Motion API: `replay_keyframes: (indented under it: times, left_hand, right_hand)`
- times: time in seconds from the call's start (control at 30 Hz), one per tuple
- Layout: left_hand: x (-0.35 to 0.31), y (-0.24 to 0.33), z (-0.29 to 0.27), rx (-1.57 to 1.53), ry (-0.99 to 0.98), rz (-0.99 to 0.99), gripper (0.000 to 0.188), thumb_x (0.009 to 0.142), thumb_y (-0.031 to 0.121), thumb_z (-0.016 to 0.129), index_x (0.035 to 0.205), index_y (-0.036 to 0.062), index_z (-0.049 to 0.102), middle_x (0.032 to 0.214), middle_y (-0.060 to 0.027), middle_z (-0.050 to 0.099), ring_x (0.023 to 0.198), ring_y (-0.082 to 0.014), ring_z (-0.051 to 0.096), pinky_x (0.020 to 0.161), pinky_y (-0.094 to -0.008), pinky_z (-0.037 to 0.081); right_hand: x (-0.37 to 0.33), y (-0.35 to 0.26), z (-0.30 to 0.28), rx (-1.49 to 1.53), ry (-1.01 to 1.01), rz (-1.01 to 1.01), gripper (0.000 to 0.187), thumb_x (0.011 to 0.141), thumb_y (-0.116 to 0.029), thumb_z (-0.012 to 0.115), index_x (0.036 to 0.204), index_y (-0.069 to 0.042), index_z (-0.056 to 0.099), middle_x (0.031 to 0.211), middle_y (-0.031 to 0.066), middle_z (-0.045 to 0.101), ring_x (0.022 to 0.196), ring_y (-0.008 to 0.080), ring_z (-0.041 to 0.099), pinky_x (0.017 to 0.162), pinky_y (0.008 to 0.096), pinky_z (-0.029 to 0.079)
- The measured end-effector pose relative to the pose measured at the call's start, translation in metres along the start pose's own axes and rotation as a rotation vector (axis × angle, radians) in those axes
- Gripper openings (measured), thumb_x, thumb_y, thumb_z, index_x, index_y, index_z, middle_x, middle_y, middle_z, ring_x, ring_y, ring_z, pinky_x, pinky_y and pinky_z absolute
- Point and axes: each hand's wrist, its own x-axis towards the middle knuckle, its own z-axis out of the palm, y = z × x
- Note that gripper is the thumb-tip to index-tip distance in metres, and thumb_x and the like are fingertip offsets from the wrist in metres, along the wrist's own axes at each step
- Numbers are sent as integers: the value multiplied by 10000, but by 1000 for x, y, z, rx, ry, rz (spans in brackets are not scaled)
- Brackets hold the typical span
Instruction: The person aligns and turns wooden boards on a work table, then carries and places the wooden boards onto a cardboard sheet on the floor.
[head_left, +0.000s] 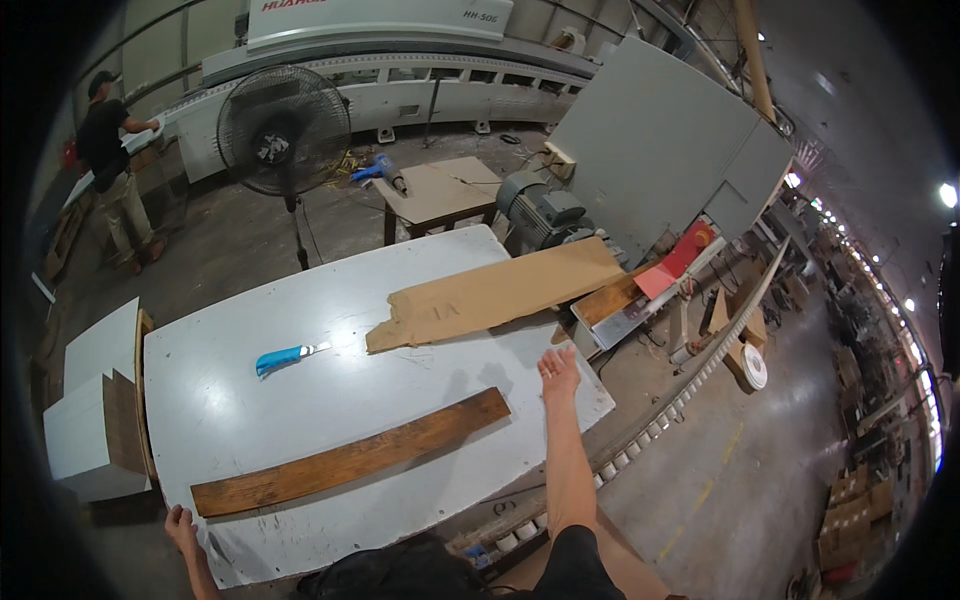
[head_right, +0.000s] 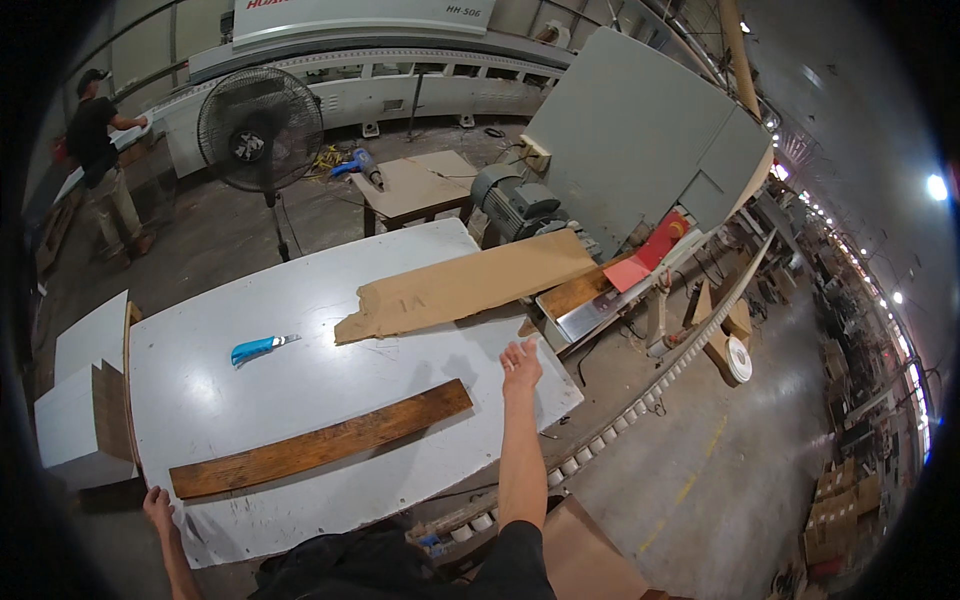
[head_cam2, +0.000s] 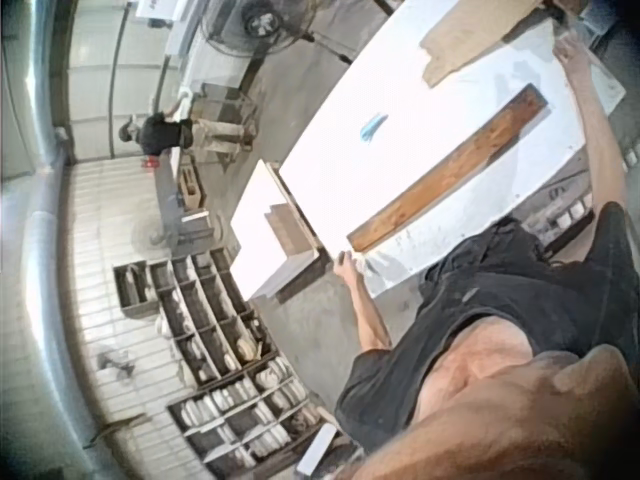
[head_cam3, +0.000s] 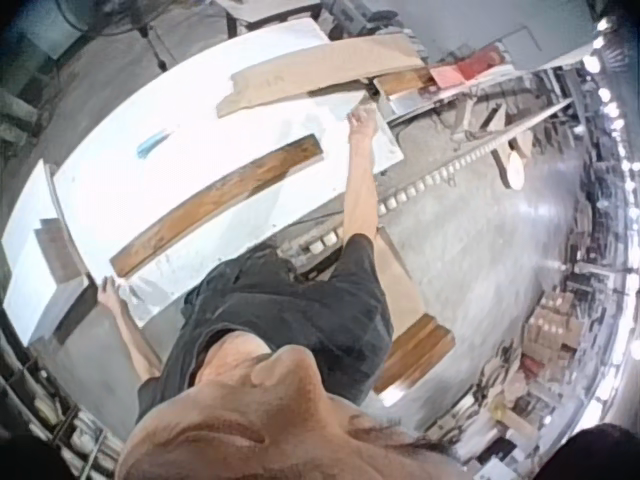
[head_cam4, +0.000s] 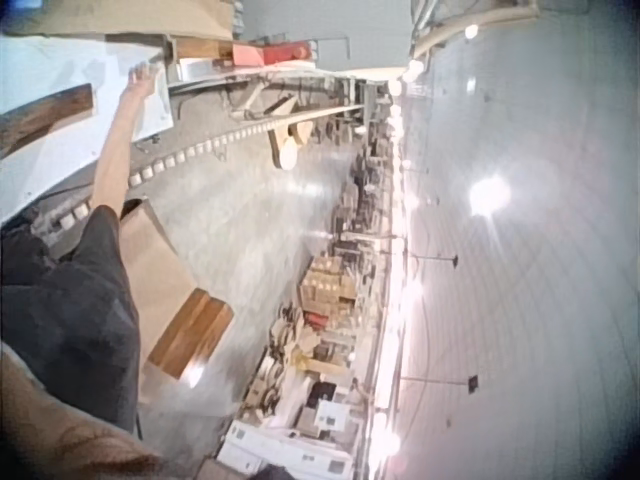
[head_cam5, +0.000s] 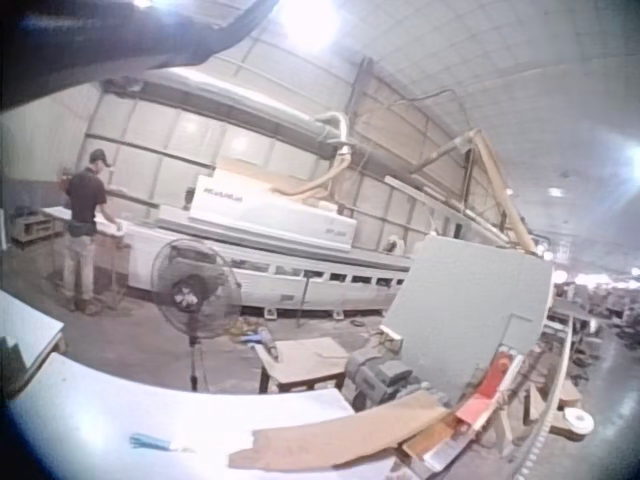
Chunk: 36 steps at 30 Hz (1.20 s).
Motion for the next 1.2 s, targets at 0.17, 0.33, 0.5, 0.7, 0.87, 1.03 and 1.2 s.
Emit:
replay_keyframes:
  times: [0.17,0.33,0.5,0.7,0.87,1.03,1.2]
  left_hand:
    - [-63,65,33,-240,-60,116,402,879,182,651,1230,8,562,1164,-118,590,979,-195,596,795,-316,497]
    - [-116,146,110,-235,-234,252,151,815,55,664,931,-36,700,839,-40,668,787,-120,605,714,-263,499]
    - [-150,170,176,-112,-390,254,249,840,114,684,1050,-18,703,912,-76,704,812,-140,648,708,-277,538]
    - [-228,198,350,-312,-923,250,413,865,246,703,1136,-58,635,900,-85,671,765,-149,616,667,-297,518]
    - [-295,230,422,-441,-1207,-42,466,824,389,764,1103,26,673,947,-42,638,810,-133,583,668,-272,505]
    - [-311,218,424,-569,-1237,-406,231,887,226,710,1078,100,683,951,3,645,860,-132,601,696,-311,519]
    - [-281,245,330,-441,-1175,-126,244,923,223,664,1064,24,671,850,-24,603,748,-131,574,650,-322,556]
  right_hand:
    - [70,-14,3,203,-380,-39,342,885,-462,671,976,-137,613,752,21,596,632,193,544,610,351,473]
    - [70,-21,-8,102,-235,-138,460,823,-387,761,1119,-73,601,980,43,631,835,179,566,707,335,485]
    - [-21,8,57,-99,23,-82,515,865,-248,739,1279,-21,532,1129,48,616,959,180,575,783,327,505]
    - [-101,51,32,-258,-173,19,592,885,-343,719,1327,-9,509,1254,123,595,1102,253,583,896,408,483]
    - [-213,78,55,-342,-228,114,575,836,-300,777,1217,67,552,1171,156,599,996,256,592,740,345,555]
    - [-245,84,97,-260,-306,239,550,873,-253,730,1296,22,511,1196,108,597,1055,245,586,853,392,527]
    - [-182,38,91,3,-138,-9,482,890,-167,715,1298,-20,504,1270,83,546,1128,238,526,945,394,481]
